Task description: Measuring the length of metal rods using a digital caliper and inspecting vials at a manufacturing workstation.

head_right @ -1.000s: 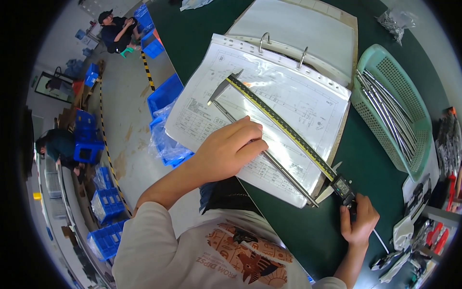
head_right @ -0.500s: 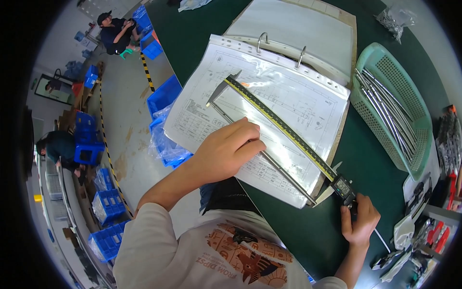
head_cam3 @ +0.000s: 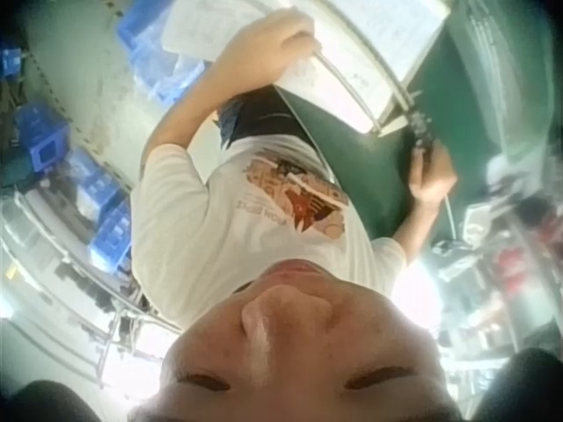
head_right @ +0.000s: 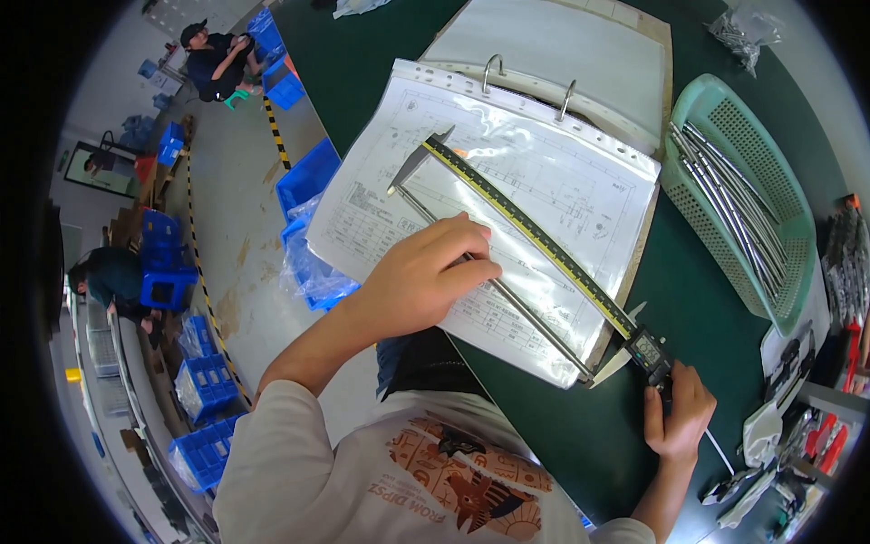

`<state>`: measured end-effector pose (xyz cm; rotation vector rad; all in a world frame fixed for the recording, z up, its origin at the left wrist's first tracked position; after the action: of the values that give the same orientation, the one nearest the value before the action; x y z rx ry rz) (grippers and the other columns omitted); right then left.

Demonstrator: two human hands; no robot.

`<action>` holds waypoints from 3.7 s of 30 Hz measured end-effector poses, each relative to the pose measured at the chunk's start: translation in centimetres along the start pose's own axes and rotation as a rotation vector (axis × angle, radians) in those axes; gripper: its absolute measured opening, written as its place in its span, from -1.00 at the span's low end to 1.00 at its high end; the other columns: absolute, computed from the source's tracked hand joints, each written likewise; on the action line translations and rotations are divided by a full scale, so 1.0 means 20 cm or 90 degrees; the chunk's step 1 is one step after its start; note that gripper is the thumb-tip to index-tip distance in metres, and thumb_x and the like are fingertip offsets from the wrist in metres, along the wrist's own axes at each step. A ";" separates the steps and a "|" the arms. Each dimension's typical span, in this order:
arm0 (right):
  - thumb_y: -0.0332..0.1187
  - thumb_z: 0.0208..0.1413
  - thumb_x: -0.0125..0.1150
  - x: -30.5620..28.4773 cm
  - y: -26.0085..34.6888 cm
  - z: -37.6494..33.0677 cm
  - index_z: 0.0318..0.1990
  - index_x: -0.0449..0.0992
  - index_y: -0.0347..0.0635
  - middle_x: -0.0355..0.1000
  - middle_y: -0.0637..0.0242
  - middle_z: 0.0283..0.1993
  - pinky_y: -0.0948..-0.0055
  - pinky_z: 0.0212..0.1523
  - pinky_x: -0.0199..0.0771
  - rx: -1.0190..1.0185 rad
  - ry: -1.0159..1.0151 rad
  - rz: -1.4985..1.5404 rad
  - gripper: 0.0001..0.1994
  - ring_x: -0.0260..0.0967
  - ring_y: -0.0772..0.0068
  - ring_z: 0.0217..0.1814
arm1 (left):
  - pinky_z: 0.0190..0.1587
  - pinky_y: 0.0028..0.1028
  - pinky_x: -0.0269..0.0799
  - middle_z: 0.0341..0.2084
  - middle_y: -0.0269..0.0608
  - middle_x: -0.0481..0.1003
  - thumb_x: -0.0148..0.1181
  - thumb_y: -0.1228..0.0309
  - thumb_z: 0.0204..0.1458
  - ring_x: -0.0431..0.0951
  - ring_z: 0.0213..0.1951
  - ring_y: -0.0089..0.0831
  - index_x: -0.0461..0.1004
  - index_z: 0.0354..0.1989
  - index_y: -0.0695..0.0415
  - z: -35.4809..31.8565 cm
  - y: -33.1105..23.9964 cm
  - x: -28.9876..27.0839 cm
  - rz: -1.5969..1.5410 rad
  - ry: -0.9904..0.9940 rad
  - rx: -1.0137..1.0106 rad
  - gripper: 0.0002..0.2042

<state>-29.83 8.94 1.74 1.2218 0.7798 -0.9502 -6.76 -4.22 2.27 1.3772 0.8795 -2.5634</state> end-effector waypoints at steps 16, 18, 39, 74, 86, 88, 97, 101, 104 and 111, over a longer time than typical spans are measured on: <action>-0.47 -0.22 0.10 -0.01 0.00 -0.03 -0.28 0.39 -0.36 0.21 0.17 -0.60 0.37 -0.61 0.14 0.021 0.016 0.010 -0.74 0.16 0.22 -0.67 | -0.12 -0.32 0.41 -0.37 -0.20 0.40 0.14 0.64 -0.24 0.45 -0.19 -0.22 0.50 -0.37 0.20 -0.01 0.01 0.00 -0.060 -0.001 -0.040 -0.80; -0.45 -0.22 0.12 -0.01 -0.01 -0.06 -0.29 0.39 -0.36 0.23 0.16 -0.58 0.36 -0.60 0.16 0.021 0.021 -0.004 -0.74 0.19 0.21 -0.65 | -0.13 -0.33 0.40 -0.37 -0.19 0.40 0.13 0.66 -0.24 0.45 -0.18 -0.22 0.50 -0.37 0.19 -0.01 0.02 0.02 -0.076 0.007 -0.048 -0.80; -0.15 -0.10 0.26 -0.01 0.01 -0.01 -0.36 0.41 -0.26 0.34 0.24 -0.54 0.32 -0.61 0.26 -0.014 -0.004 -0.071 -0.67 0.31 0.17 -0.60 | -0.06 -0.26 0.38 -0.40 -0.15 0.37 0.08 0.79 -0.25 0.45 -0.19 -0.18 0.52 -0.38 0.24 0.02 0.01 -0.05 -0.017 0.003 -0.004 -0.75; -0.12 -0.17 0.27 -0.01 0.01 0.00 -0.14 0.42 -0.25 0.35 0.25 -0.56 0.34 -0.64 0.29 0.014 -0.008 -0.031 -0.53 0.32 0.20 -0.64 | 0.17 0.06 0.04 -0.15 -0.05 0.38 0.07 0.47 -0.14 0.37 0.00 -0.08 0.42 -0.12 0.24 -0.01 0.05 -0.05 0.059 0.035 -0.016 -0.66; -0.23 -0.24 0.28 0.00 0.00 -0.02 -0.12 0.43 -0.33 0.38 0.18 -0.52 0.34 -0.57 0.29 0.020 0.013 -0.041 -0.52 0.31 0.17 -0.61 | 0.14 -0.03 0.12 -0.22 -0.03 0.41 0.08 0.51 -0.13 0.40 -0.05 -0.05 0.42 -0.29 0.24 -0.02 0.05 -0.09 0.031 -0.047 -0.052 -0.81; -0.23 -0.24 0.28 0.00 0.02 -0.01 -0.14 0.44 -0.31 0.38 0.19 -0.52 0.34 -0.58 0.29 0.010 0.009 -0.034 -0.53 0.32 0.18 -0.62 | 0.09 -0.07 0.17 -0.32 -0.04 0.40 0.08 0.52 -0.13 0.42 -0.14 -0.09 0.35 -0.52 0.21 -0.05 0.06 -0.14 -0.046 -0.187 -0.056 -0.95; -0.28 -0.29 0.28 -0.01 0.01 -0.01 -0.20 0.46 -0.30 0.35 0.23 -0.56 0.37 -0.57 0.27 0.053 0.007 -0.031 -0.58 0.30 0.25 -0.64 | -0.53 -0.31 0.10 -0.75 -0.15 0.20 0.05 0.58 -0.16 0.18 -0.68 -0.23 0.17 -0.69 0.19 -0.14 0.09 -0.17 -0.074 -0.218 -0.073 -0.81; -0.32 -0.30 0.25 -0.01 0.00 -0.01 -0.25 0.47 -0.28 0.32 0.24 -0.59 0.37 -0.58 0.23 0.115 0.011 -0.050 -0.63 0.27 0.23 -0.64 | -0.50 -0.33 0.16 -0.67 -0.18 0.29 0.13 0.53 -0.18 0.27 -0.62 -0.24 0.25 -0.61 0.16 -0.10 0.05 -0.15 -0.043 -0.210 -0.047 -0.85; -0.36 -0.32 0.21 -0.02 0.03 0.00 -0.34 0.44 -0.27 0.27 0.23 -0.61 0.34 -0.56 0.19 0.112 -0.027 -0.070 -0.71 0.23 0.20 -0.61 | -0.33 -0.30 0.29 -0.44 -0.21 0.40 0.20 0.45 -0.19 0.41 -0.41 -0.21 0.42 -0.43 0.16 -0.05 0.00 -0.12 -0.002 -0.163 -0.001 -0.87; -0.40 -0.42 0.12 -0.03 0.03 -0.01 -0.47 0.36 -0.28 0.21 0.20 -0.61 0.32 -0.57 0.13 0.189 -0.123 -0.063 -0.76 0.18 0.19 -0.60 | -0.07 -0.19 0.29 -0.24 -0.21 0.40 0.19 0.46 -0.19 0.42 -0.15 -0.20 0.49 -0.24 0.15 -0.03 0.01 -0.05 0.025 -0.069 -0.031 -0.74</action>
<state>-29.45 9.23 2.51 1.3304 0.5620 -1.2800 -5.60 -4.29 2.64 1.2165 0.8819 -2.5427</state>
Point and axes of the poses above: each hand's wrist, its own z-axis towards the middle knuckle, its own x-axis out of the palm, y = z × x, the point moved 9 cm from there along z, towards the middle knuckle
